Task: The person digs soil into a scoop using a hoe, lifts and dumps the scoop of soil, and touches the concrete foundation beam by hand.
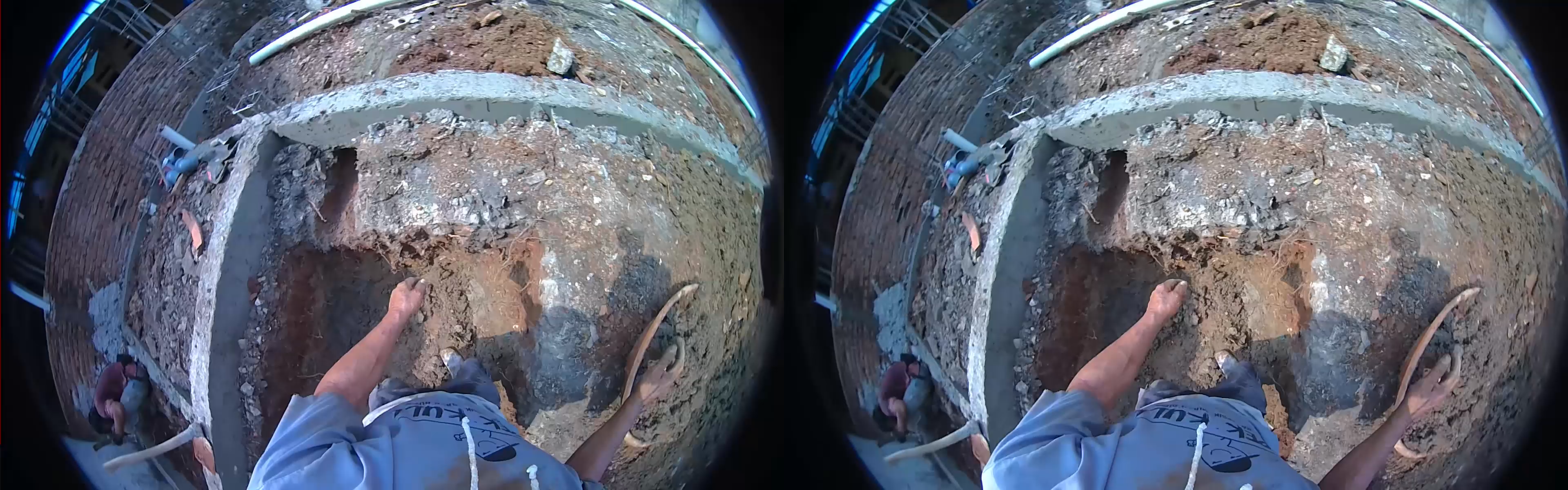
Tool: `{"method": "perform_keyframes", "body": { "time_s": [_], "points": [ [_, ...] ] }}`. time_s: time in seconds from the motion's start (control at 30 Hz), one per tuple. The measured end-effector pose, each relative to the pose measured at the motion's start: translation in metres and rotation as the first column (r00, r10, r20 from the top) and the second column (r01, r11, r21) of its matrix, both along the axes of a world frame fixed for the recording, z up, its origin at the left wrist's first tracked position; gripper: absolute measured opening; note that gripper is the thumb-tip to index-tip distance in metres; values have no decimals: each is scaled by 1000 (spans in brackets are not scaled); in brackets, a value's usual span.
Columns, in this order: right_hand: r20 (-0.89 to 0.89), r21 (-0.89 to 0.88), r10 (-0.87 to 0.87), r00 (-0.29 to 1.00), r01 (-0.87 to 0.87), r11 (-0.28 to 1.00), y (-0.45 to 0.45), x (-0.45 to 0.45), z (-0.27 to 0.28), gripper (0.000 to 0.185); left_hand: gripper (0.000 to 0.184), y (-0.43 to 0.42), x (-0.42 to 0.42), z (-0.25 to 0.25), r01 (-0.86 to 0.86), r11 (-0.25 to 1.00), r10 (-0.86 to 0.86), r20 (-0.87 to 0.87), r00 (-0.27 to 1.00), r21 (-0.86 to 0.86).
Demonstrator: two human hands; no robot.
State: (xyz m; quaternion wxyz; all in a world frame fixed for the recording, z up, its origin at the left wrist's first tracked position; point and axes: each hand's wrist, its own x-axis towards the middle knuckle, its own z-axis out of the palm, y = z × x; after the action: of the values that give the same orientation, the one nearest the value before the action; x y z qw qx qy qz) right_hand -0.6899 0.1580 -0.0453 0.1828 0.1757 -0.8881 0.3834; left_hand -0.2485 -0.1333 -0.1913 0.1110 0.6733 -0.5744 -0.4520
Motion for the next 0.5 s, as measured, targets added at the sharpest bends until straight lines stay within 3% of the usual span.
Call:
{"method": "perform_keyframes", "body": {
  "time_s": [0.03,0.1,0.17,0.2,0.27,0.33,0.4,0.43,0.5],
  "points": [
    [52,-3,203,978,-204,979,-42,6,-16,49,42,3,50,-6,-122,991,127,109,986,-53],
    [141,-36,572,808,-573,819,-111,33,-57,41,41,28,134,4,-468,882,469,21,883,-49],
    [351,-24,671,653,-710,704,-166,56,-101,34,40,73,200,12,-679,727,682,2,731,-102],
    [432,-113,722,541,-762,638,-190,73,-119,31,40,95,225,16,-748,651,753,-15,658,-127],
    [618,-259,723,311,-787,559,-228,103,-156,27,35,152,256,18,-864,483,876,68,478,-145],
    [794,-354,606,44,-776,521,-267,132,-191,24,38,211,267,21,-914,383,913,202,354,-132],
    [757,-261,653,-3,-918,299,-290,171,-199,23,41,267,261,25,-915,363,888,364,282,-178],
    [735,-203,677,-20,-960,192,-298,190,-200,23,42,288,251,35,-948,287,888,409,210,-135],
    [752,-275,648,-121,-951,142,-317,223,-203,25,44,332,245,30,-981,176,898,422,126,-81]
  ]
}}
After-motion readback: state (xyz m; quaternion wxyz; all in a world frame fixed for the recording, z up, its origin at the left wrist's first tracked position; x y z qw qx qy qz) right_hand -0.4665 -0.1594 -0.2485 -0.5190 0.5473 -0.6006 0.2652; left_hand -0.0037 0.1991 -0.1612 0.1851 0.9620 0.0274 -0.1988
